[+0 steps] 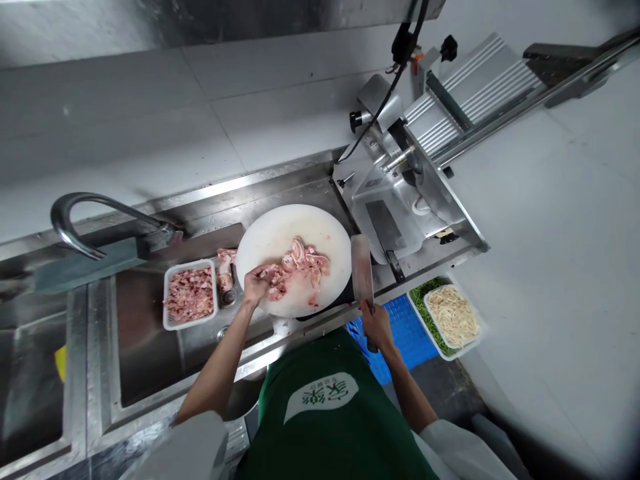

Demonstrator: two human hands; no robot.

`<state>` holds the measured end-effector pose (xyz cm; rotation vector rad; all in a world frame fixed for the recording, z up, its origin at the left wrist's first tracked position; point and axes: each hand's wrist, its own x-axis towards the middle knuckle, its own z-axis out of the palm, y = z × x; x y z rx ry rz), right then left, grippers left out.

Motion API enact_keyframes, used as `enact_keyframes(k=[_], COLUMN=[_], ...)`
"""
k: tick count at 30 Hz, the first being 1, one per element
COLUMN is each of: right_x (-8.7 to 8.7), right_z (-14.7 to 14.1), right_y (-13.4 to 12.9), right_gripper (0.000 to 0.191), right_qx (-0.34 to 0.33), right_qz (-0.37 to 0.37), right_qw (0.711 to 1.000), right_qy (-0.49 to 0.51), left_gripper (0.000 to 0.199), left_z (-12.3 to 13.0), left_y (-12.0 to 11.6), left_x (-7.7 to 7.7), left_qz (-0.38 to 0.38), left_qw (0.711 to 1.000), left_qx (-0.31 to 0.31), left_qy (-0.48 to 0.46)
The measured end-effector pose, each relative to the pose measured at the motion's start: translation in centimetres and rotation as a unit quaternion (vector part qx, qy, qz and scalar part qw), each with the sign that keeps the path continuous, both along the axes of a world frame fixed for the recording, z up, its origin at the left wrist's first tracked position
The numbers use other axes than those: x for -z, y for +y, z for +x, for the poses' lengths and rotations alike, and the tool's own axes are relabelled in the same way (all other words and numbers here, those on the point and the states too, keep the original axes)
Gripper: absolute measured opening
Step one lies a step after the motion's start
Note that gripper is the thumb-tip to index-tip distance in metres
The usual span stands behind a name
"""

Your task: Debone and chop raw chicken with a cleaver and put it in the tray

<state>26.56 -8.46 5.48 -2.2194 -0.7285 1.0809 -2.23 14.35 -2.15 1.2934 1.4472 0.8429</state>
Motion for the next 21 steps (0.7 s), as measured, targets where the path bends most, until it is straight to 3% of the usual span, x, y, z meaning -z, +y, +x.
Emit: enact_keyframes(k=[3, 6, 9, 13, 21], right_x=[-0.8, -1.1, -1.0, -1.2, -3.9], right_z=[-0.5, -1.4, -2.8, -5.1, -11.2], right_y=[1.2, 2.6, 4.1, 6.1, 14.2], right_gripper=[0.046, 0.044, 0.042, 0.039, 0.039], right_qx=[-0.094, -0.216, -0.328, -0.41, -0.459], right_qz=[-0.002, -0.005, -0.004, -0.014, 0.071], right_qw=[0.993, 0.966, 0.927, 0.891, 0.867], right_qy=[-0.073, -0.143, -0.183, -0.193, -0.183], left_gripper=[0.053, 0.051, 0.043, 0.032, 0.03], left_z=[-0.9, -2.1, -3.1, -4.2, -5.9], left_y=[0.3, -0.2, -1.3, -3.1, -7.2], left_x=[-0.1, -0.1, -0.2, -0.3, 1.3], left_qz=[-0.024, -0.042, 0.007, 0.059, 0.031], left_qw=[1.0, 0.999, 0.986, 0.952, 0.982], left_qx=[-0.018, 0.007, 0.004, -0.037, -0.154], left_qy=[-0.005, 0.034, 0.166, 0.297, 0.104])
